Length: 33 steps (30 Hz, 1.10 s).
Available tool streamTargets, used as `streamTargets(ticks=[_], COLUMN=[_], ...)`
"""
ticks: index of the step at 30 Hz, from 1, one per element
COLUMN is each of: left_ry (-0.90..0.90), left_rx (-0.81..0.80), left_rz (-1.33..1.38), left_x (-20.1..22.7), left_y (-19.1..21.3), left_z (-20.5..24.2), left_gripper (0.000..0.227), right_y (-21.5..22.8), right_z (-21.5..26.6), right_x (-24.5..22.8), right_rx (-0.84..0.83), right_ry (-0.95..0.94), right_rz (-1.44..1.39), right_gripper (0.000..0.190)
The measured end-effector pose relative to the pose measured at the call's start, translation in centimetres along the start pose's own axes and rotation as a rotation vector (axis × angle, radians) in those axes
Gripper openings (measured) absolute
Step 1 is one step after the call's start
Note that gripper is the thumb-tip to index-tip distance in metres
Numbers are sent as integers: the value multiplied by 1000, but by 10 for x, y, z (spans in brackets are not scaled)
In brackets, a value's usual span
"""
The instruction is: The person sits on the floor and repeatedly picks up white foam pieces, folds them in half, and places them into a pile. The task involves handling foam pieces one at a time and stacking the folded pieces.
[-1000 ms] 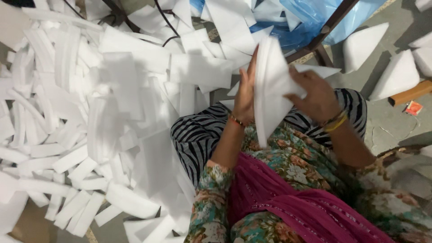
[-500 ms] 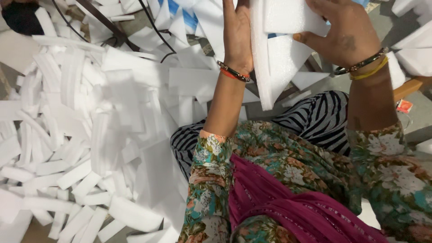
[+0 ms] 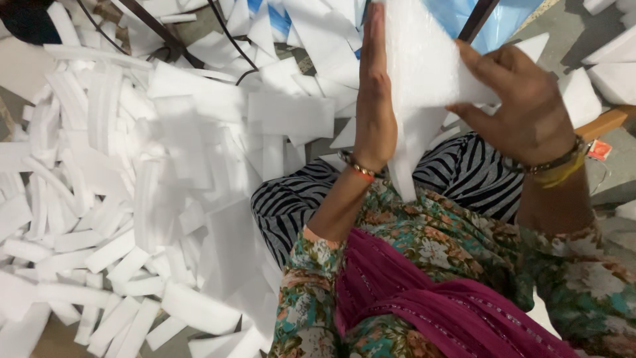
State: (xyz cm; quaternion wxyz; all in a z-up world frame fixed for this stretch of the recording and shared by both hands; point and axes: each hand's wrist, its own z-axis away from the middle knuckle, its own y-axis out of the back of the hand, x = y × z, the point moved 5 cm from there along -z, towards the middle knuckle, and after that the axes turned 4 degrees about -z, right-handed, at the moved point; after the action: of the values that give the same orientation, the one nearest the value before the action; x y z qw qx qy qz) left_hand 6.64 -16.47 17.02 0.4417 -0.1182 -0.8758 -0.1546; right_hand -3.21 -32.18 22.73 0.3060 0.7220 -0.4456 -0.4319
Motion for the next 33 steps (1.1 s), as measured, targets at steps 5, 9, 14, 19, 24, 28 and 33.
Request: streamTargets(ticks=[5, 9, 14, 19, 24, 28, 33], left_ry=[2, 39, 90, 154, 228, 99, -99], left_rx=[46, 96, 166, 112, -105, 203, 455], left_rz=[-174, -213, -249, -332, -566, -605, -418], left_x=[6, 1, -17, -32, -62, -53, 10], left_y=[7, 21, 34, 45, 50, 73, 82], left_z=[31, 57, 81, 97, 98, 107, 178], left_gripper=[71, 66, 69, 71, 75, 51, 38], right_y=[-16, -47, -74, -127, -229, -282, -315], right_z=[20, 21, 23, 31, 61, 75, 83], right_x=[-9, -19, -24, -6, 32, 56, 93], right_rx=[-40, 8, -66, -180, -271, -226, -282], right_ry=[-37, 62, 26, -15, -141, -201, -733], right_rz=[-23, -122, -252, -331, -784, -886, -1169], right_gripper=[83, 76, 71, 74, 80, 74, 83])
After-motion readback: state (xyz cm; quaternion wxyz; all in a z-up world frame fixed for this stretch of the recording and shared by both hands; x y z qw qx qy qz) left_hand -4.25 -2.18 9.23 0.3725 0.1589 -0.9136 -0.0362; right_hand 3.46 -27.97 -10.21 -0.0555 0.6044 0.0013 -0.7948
